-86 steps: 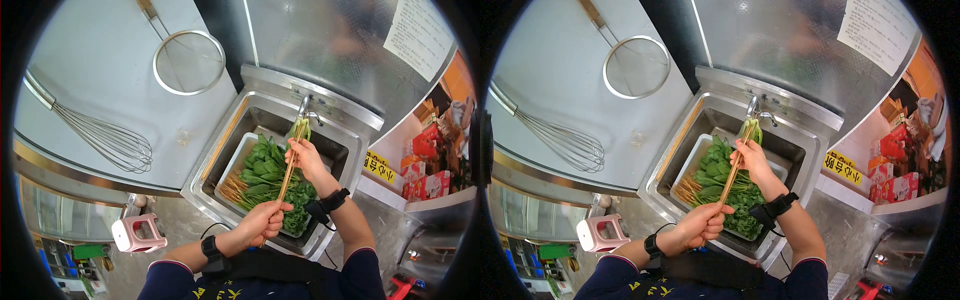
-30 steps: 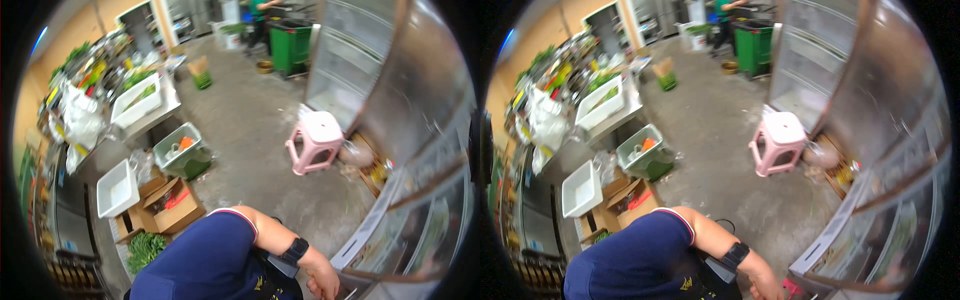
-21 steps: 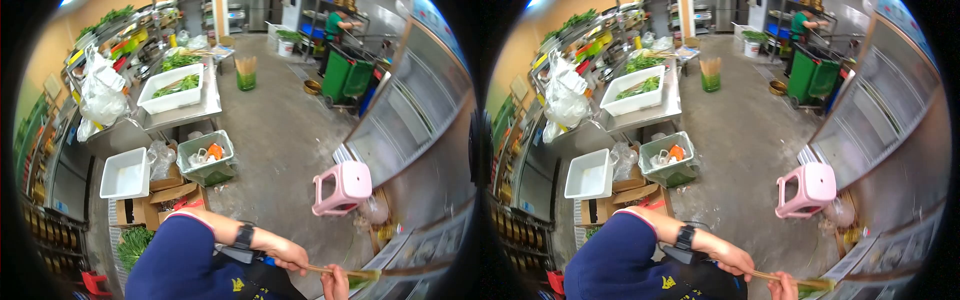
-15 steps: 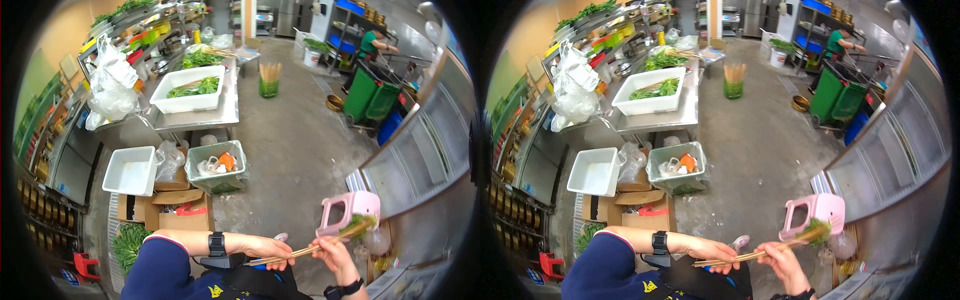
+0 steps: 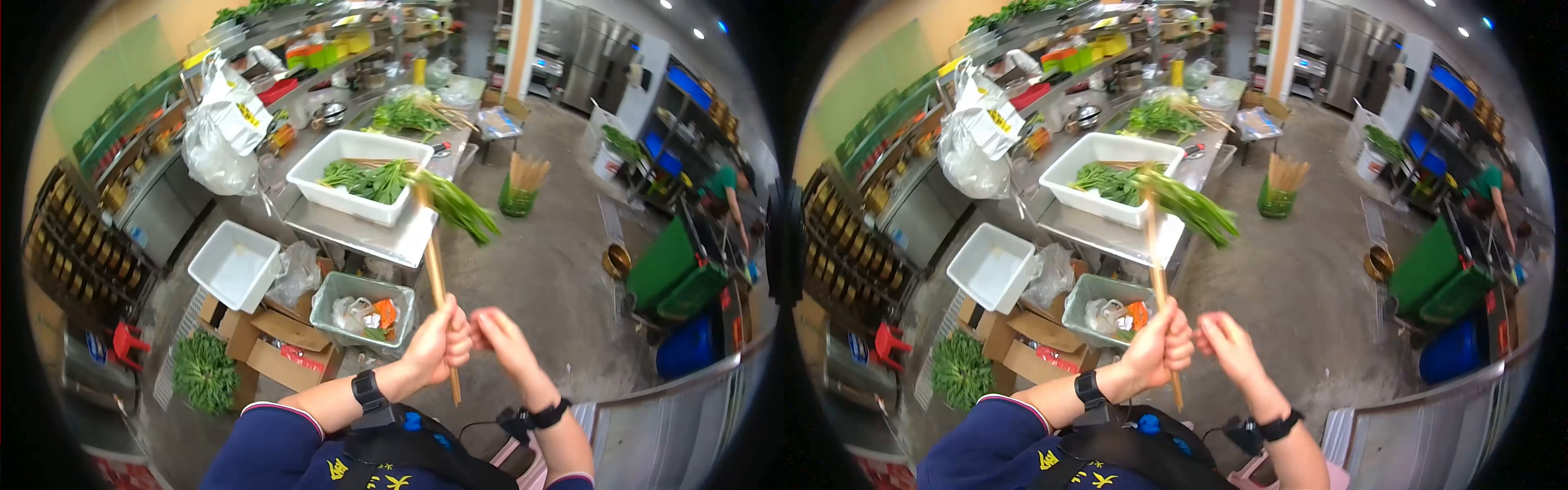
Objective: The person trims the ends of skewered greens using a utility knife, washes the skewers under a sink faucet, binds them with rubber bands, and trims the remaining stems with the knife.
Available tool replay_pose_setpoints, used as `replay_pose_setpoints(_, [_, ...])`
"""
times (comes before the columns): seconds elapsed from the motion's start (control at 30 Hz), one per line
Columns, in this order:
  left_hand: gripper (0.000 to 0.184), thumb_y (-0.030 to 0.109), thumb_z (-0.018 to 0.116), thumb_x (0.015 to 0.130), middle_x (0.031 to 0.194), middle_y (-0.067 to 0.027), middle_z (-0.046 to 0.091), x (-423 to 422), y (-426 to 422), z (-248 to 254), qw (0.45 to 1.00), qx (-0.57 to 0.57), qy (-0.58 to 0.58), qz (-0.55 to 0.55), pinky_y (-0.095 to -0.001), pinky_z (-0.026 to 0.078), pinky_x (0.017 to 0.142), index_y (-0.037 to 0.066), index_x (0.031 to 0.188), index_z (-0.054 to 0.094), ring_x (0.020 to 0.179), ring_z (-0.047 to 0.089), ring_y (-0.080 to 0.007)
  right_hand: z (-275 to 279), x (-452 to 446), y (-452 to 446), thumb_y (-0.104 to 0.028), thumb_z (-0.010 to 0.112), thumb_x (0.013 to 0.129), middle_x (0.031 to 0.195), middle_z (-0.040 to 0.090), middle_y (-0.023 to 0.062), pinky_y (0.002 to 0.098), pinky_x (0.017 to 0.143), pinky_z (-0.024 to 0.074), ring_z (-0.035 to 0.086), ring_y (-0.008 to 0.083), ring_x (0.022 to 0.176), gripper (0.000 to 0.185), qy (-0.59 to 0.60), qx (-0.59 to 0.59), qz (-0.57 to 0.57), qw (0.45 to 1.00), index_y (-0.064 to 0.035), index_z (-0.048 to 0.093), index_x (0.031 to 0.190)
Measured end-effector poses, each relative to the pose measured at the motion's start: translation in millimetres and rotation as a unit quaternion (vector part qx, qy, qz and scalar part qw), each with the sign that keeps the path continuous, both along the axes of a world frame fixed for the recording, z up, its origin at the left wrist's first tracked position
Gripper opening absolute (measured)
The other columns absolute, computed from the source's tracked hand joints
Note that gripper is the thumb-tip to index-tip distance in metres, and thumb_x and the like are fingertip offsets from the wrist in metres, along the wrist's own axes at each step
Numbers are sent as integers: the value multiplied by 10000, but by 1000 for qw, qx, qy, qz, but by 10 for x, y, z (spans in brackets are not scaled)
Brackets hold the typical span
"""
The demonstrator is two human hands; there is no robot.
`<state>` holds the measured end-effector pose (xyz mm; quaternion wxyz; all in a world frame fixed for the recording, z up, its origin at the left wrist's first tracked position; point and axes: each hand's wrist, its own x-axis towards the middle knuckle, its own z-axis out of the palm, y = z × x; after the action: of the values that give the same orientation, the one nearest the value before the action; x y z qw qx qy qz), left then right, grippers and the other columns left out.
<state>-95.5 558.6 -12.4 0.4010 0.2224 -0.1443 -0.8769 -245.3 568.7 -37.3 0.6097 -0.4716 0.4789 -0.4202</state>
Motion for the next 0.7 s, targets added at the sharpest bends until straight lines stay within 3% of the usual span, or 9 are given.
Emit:
replay_pose_setpoints(0.07, [428,473,319,928,515,54,198,-117,-349,82,992,-33,6,120,-213,131,362,152,645,327,407,157,-60,-170,-145,-89,-289,432,930,898,586,65,253,733,469,560,114,795,333,-11,77,60,995,-15,500,1107])
replay_pose_setpoints(0.2, [436,453,294,940,517,34,229,-247,-1024,10,948,-94,13,303,-214,155,348,117,668,348,406,175,-69,-96,3,-507,-268,390,946,840,573,56,248,666,473,559,110,740,304,-72,84,102,989,-13,505,1061])
replay_pose_setpoints(0.3, [436,440,277,947,507,31,225,-253,-1509,-47,908,-132,-6,397,-217,147,343,114,662,334,399,151,-67,-69,-23,-1192,-265,374,952,675,495,7,262,561,402,469,94,601,281,42,49,113,991,-35,530,913])
replay_pose_setpoints(0.33, [435,439,275,947,504,31,221,-248,-1670,-53,899,-142,-7,414,-216,148,343,117,659,327,399,150,-67,-82,-29,-1446,-265,374,952,675,495,7,262,561,402,469,94,601,281,45,51,119,991,-35,530,913])
replay_pose_setpoints(0.4, [434,439,269,948,502,32,221,-229,-2032,-41,883,-151,5,445,-215,150,345,120,662,332,397,150,-70,-129,-34,-1966,-291,370,950,618,466,48,306,536,388,446,137,557,325,87,-125,163,975,-23,508,831])
replay_pose_setpoints(0.43, [433,440,259,949,501,32,223,-212,-2228,-45,877,-162,12,453,-215,160,351,123,666,342,399,158,-74,-135,-38,-2236,-313,374,945,603,443,101,346,532,380,432,210,532,349,96,-169,180,964,-15,478,796])
replay_pose_setpoints(0.57, [421,416,247,959,516,38,239,-233,-2972,62,843,-163,16,512,-213,207,373,122,673,346,425,209,-74,108,-100,-3293,-309,392,937,593,436,149,358,526,375,419,289,536,351,121,-172,287,934,-14,452,757])
replay_pose_setpoints(0.7, [417,412,279,954,538,29,268,-312,-3650,266,815,-132,-6,564,-209,259,405,106,681,355,461,253,-79,179,-124,-4151,-286,402,936,593,433,155,358,517,371,421,290,528,334,94,-201,335,916,-11,453,752])
